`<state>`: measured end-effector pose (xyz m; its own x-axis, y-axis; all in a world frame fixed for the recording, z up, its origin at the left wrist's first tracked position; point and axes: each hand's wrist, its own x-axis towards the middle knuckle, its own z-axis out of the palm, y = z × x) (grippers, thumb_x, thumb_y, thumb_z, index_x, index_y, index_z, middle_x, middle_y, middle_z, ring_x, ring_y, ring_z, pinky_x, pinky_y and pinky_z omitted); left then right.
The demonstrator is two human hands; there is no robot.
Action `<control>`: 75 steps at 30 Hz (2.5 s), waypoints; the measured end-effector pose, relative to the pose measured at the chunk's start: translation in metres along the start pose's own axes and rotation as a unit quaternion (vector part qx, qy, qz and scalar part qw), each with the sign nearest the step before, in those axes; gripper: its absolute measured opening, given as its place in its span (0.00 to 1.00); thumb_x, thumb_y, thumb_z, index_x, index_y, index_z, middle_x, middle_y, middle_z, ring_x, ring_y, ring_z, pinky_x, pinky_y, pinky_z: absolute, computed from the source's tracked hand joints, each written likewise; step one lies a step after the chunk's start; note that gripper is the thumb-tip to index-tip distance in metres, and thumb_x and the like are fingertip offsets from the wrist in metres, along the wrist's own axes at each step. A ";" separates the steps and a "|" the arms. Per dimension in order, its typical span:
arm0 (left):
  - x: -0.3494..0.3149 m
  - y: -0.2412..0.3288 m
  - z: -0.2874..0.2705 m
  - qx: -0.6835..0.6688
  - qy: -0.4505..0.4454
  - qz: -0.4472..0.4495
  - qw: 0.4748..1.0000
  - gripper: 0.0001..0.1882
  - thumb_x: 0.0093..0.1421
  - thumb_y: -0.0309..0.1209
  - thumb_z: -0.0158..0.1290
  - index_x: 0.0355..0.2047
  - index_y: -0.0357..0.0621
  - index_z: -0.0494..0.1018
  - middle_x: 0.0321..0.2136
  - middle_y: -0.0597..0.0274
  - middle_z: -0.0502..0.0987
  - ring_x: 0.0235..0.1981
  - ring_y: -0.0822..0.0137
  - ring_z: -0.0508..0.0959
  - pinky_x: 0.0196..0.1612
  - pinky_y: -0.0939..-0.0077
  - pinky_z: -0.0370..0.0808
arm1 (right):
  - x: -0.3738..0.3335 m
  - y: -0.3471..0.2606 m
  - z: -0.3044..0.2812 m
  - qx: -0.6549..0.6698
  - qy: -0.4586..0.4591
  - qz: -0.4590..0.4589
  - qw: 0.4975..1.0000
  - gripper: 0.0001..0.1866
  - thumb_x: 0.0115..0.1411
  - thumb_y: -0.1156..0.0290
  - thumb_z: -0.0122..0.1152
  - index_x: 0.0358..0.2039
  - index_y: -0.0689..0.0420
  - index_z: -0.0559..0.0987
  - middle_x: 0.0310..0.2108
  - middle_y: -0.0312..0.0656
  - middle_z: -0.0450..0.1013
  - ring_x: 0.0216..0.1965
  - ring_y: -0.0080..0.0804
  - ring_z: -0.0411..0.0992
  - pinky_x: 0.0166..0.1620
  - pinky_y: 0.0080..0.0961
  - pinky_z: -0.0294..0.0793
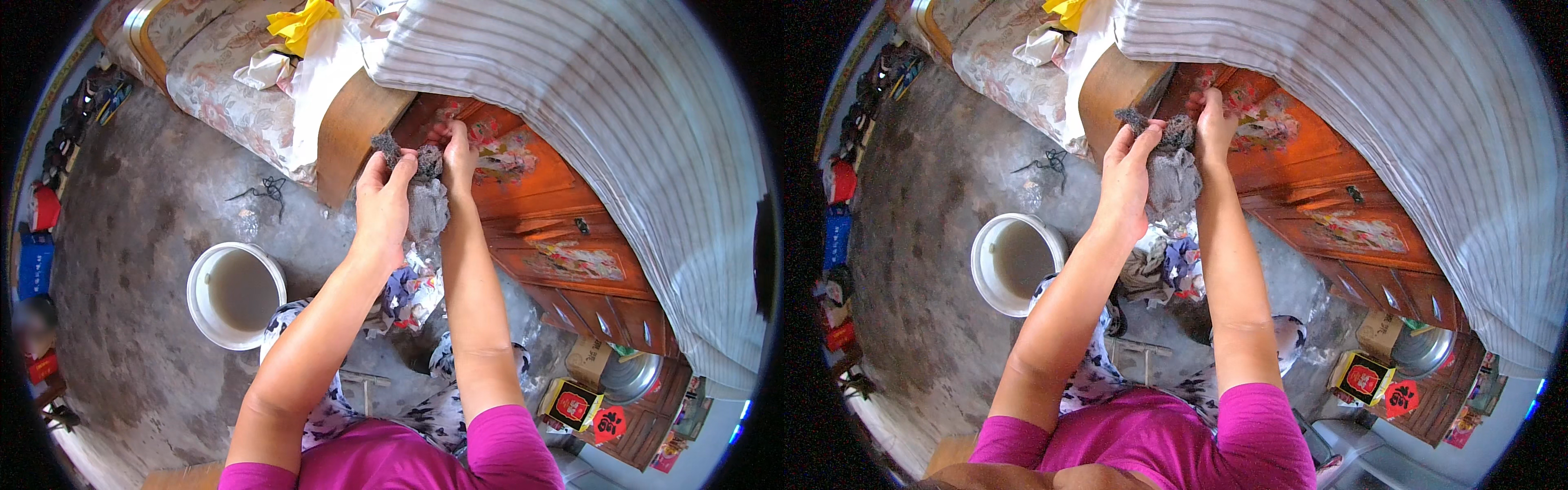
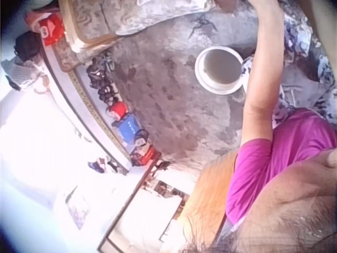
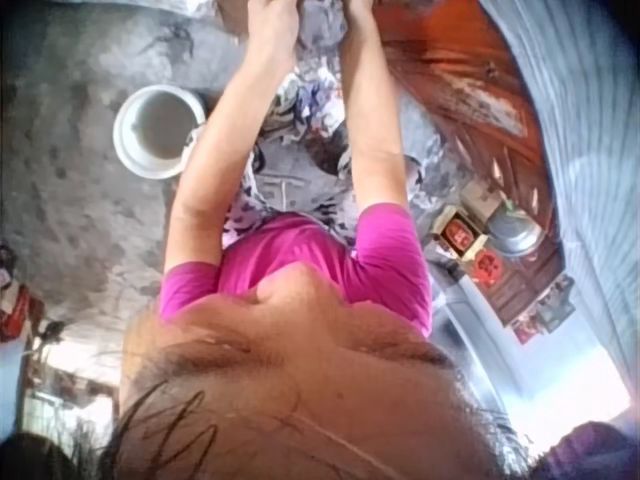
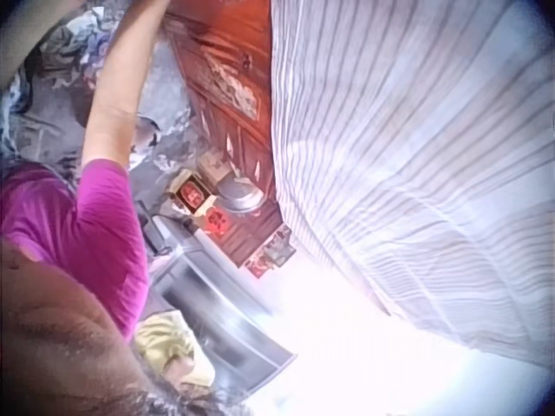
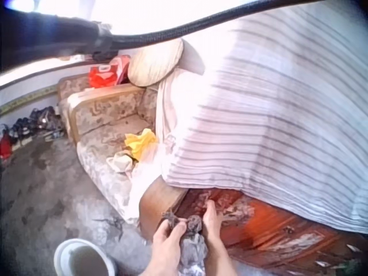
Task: The person scrubs a wooden cabinet with a steel wool pad and a cloth, repeatedly dipping the pad into a bucket of water. They lift a striped sheet covering the cabinet to access the surface and continue scrubbing different areas.
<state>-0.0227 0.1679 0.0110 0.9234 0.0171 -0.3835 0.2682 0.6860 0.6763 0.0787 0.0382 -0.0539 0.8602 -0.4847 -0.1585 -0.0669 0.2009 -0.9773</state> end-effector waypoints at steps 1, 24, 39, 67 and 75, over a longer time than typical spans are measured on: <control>-0.001 0.000 0.000 -0.002 0.001 -0.007 1.000 0.08 0.69 0.32 0.56 0.46 0.46 0.78 0.42 0.68 0.81 0.43 0.75 0.78 0.49 0.76 0.74 | 0.002 0.004 -0.001 0.015 -0.003 0.002 1.000 0.19 0.63 0.59 0.58 0.35 0.65 0.81 0.32 0.45 0.80 0.32 0.34 0.78 0.39 0.31 0.76; -0.005 0.003 0.004 -0.017 0.007 -0.002 1.000 0.07 0.69 0.30 0.55 0.44 0.43 0.76 0.39 0.69 0.78 0.40 0.77 0.75 0.47 0.77 0.72 | -0.007 0.004 0.004 -0.006 0.014 -0.066 0.998 0.20 0.62 0.62 0.61 0.26 0.69 0.83 0.28 0.43 0.82 0.28 0.30 0.76 0.38 0.28 0.73; -0.003 0.000 0.004 -0.027 -0.002 -0.005 1.000 0.07 0.69 0.32 0.56 0.45 0.46 0.78 0.41 0.69 0.80 0.42 0.75 0.77 0.47 0.76 0.74 | 0.009 0.022 -0.002 -0.025 -0.008 -0.053 0.998 0.18 0.60 0.60 0.61 0.26 0.67 0.80 0.25 0.42 0.79 0.25 0.30 0.74 0.32 0.28 0.72; -0.001 0.011 0.002 -0.090 0.042 -0.008 0.995 0.06 0.69 0.32 0.55 0.43 0.45 0.77 0.40 0.69 0.80 0.42 0.74 0.77 0.48 0.75 0.73 | -0.025 0.126 -0.066 0.191 -0.275 0.186 0.924 0.25 0.72 0.56 0.50 0.64 0.54 0.73 0.61 0.40 0.73 0.60 0.33 0.73 0.62 0.31 0.74; 0.004 0.017 -0.005 -0.085 0.086 0.011 0.993 0.11 0.66 0.34 0.56 0.46 0.47 0.79 0.45 0.67 0.81 0.46 0.67 0.80 0.51 0.66 0.76 | -0.038 0.057 -0.040 0.166 -0.109 0.271 0.942 0.26 0.73 0.53 0.44 0.59 0.58 0.76 0.55 0.44 0.78 0.57 0.38 0.76 0.63 0.37 0.73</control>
<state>-0.0159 0.1833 0.0183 0.8640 0.1481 -0.4812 0.1843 0.7964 0.5760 0.0225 0.0340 -0.1093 0.8313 -0.0553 -0.5531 -0.3948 0.6416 -0.6576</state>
